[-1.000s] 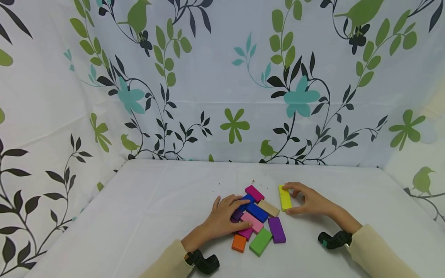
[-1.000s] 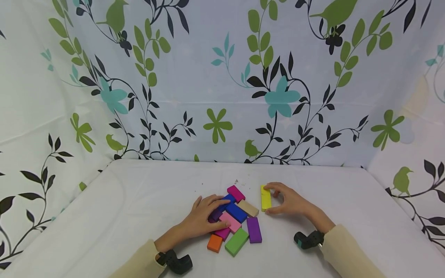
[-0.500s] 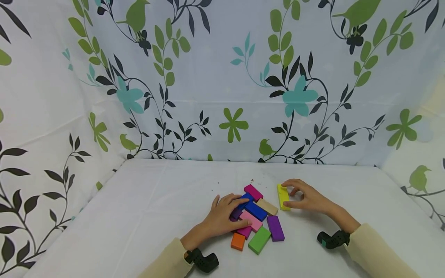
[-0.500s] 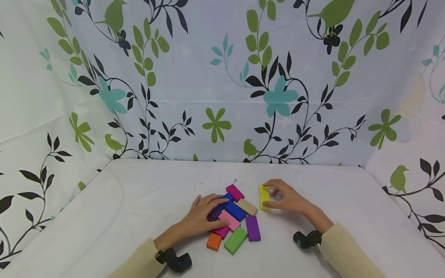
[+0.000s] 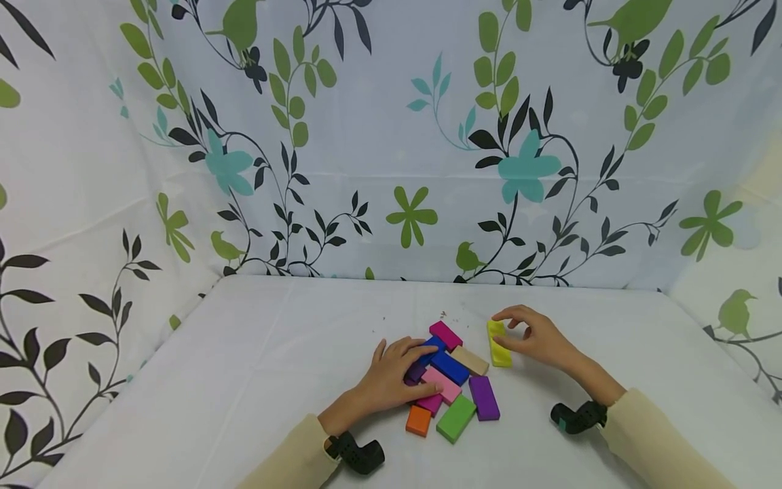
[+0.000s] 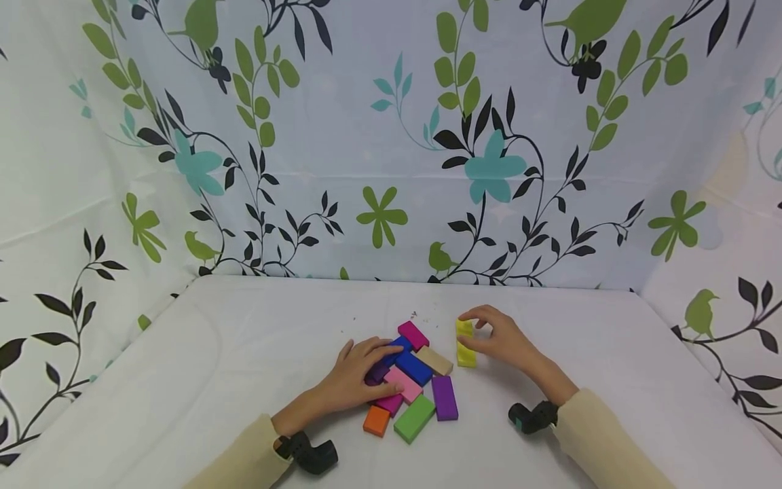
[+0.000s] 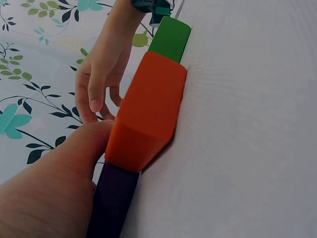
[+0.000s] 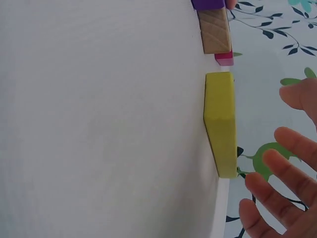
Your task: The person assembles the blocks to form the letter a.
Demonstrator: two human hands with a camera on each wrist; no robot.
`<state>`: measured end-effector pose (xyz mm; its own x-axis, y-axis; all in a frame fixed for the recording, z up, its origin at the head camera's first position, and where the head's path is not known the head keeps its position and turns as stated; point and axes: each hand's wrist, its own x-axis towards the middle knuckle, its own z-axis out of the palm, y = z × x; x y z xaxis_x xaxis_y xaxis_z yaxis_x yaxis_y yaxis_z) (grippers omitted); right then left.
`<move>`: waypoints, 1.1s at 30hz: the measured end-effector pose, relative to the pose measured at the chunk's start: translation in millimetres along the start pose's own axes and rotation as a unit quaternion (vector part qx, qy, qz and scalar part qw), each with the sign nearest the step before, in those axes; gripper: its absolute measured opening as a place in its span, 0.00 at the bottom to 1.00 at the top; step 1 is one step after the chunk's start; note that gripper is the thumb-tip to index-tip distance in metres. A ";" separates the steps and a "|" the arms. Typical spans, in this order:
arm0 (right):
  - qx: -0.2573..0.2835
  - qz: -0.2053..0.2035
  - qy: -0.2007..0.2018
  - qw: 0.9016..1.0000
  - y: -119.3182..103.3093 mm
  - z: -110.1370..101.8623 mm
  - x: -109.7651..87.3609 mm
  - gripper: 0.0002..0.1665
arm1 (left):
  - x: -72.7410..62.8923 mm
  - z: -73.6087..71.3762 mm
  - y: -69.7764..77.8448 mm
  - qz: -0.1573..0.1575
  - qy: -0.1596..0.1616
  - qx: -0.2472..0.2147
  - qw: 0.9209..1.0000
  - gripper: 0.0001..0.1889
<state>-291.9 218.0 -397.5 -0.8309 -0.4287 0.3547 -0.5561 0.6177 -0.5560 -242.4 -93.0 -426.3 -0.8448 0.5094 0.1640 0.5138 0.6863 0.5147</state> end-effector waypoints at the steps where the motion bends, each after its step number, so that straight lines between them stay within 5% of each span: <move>1: -0.001 0.000 0.005 1.000 -0.9 0.3 1.2 0.20 | 0.1 -0.3 0.0 0.000 0.000 0.000 1.000 0.34; 11: 0.042 -0.033 0.018 0.998 -5.3 12.2 13.9 0.17 | 0.6 -0.1 -0.9 -0.006 -0.003 0.007 1.000 0.35; 33: 0.075 -0.033 -0.043 0.996 -26.8 39.1 30.0 0.16 | 0.4 0.7 1.7 -0.011 -0.006 0.015 1.000 0.34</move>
<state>-301.1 162.8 -401.3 -0.7841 -0.5242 0.3323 -0.5954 0.4840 -0.6413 -241.8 -91.4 -425.9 -0.8545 0.4994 0.1431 0.4992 0.7130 0.4924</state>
